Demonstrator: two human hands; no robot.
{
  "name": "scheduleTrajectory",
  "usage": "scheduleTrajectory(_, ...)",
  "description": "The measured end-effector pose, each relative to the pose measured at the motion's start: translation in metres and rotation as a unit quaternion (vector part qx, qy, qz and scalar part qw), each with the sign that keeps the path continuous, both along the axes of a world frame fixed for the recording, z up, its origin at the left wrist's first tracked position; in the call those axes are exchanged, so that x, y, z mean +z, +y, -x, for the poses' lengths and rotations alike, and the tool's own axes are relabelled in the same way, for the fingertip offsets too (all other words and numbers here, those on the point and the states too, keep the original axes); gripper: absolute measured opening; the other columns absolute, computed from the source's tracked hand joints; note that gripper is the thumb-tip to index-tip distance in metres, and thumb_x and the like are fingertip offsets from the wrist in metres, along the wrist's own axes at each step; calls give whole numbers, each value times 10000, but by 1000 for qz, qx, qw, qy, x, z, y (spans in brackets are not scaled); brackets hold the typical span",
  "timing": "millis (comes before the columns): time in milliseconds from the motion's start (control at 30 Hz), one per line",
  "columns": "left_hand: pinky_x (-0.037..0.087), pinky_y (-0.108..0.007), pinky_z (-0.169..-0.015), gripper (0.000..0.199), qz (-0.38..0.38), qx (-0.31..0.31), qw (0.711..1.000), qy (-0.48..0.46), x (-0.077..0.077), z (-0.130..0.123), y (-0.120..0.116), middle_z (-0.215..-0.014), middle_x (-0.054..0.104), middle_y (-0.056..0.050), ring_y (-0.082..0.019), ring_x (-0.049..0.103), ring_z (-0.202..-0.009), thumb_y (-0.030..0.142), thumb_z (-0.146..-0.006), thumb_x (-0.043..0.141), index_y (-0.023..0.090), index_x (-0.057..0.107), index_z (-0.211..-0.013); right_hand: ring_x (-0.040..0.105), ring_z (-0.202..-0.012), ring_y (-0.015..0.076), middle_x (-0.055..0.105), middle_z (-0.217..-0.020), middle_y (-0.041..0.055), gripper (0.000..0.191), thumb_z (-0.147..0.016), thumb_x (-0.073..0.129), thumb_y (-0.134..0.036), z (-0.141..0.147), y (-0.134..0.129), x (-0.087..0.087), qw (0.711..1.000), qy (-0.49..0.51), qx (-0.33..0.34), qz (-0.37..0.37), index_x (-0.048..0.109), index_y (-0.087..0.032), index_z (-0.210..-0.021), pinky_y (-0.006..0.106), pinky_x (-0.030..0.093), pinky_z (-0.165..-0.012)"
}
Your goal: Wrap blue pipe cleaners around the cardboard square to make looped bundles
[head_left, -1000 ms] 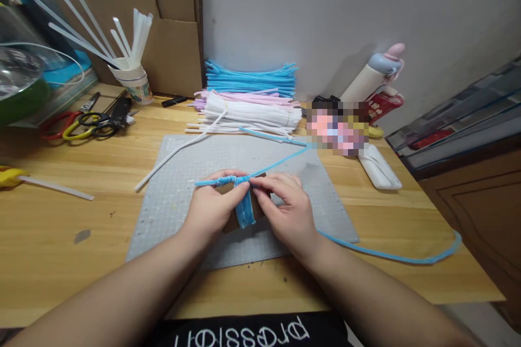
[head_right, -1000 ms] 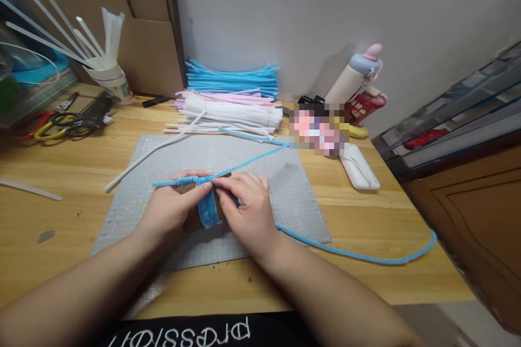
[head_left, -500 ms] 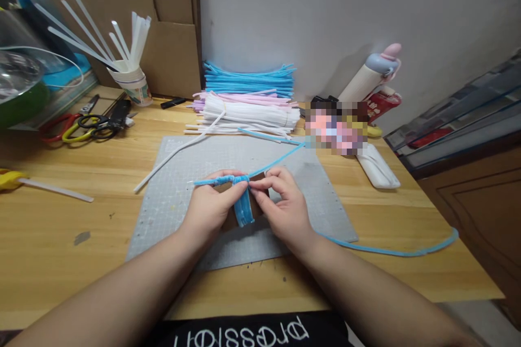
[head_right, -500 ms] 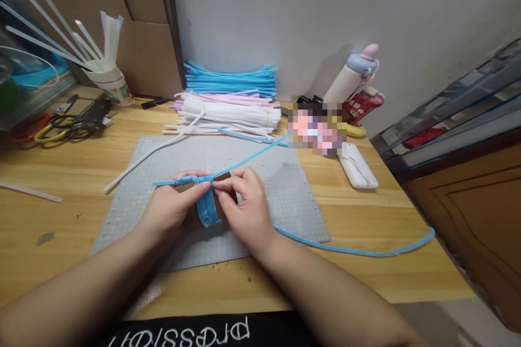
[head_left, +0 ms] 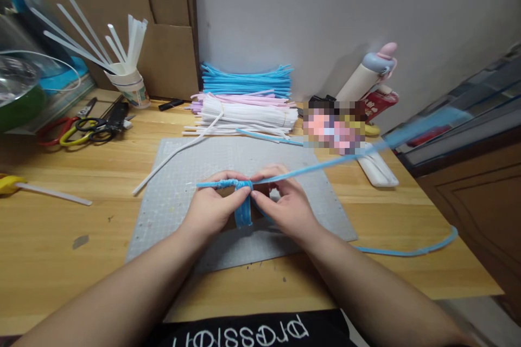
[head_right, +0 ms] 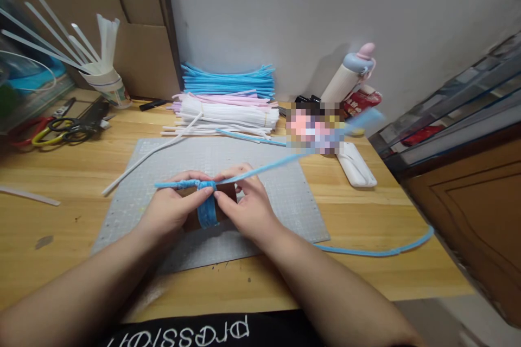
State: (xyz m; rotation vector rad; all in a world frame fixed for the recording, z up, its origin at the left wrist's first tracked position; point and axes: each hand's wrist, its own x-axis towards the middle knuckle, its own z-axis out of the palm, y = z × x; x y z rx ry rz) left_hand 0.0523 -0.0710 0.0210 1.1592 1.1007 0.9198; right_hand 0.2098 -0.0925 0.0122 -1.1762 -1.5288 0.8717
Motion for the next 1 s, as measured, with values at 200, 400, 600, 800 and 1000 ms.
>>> scheduleTrajectory(200, 489, -301, -702, 258, -22, 8, 999, 26, 2, -1, 0, -770, 699, -35, -184, 639, -711, 359, -675, 746, 164, 658, -817, 522, -929, 201, 537, -933, 49, 70, -773, 662, -198, -6, 2, 3, 992, -92, -64, -61, 599, -201, -802, 358, 430, -847)
scheduleTrajectory(400, 462, -272, -696, 243, -5, 34, 999, 6, 3, -3, -2, -735, 685, -12, -161, 617, -704, 358, -651, 773, 169, 676, -771, 551, -906, 192, 562, -929, 49, 44, -783, 660, -205, -5, 4, 3, 996, -51, -60, -45, 633, -198, -749, 353, 440, -850)
scheduleTrajectory(600, 465, -250, -648, 274, 88, 45, 993, -69, -3, -2, 2, -707, 680, 1, -139, 609, -668, 334, -609, 817, 170, 684, -784, 565, -886, 176, 585, -878, 25, 41, -793, 644, -197, -2, 1, 1, 995, -63, -35, -68, 625, -207, -828, 322, 455, -813)
scheduleTrajectory(800, 456, -235, -645, 269, 79, 51, 994, -53, -7, 0, 5, -719, 673, 8, -130, 597, -679, 337, -608, 820, 176, 692, -781, 575, -791, 145, 622, -835, 14, 100, -802, 609, -141, -7, 3, 11, 992, -120, 14, -41, 633, -199, -880, 286, 462, -743)
scheduleTrajectory(1000, 456, -263, -679, 224, 26, 30, 999, -5, -2, 1, 3, -746, 678, -6, -149, 595, -694, 343, -637, 788, 181, 701, -766, 550, -696, 133, 594, -771, 6, 45, -775, 625, -210, -9, 6, 21, 991, -109, 8, 73, 589, -190, -756, 263, 432, -612)
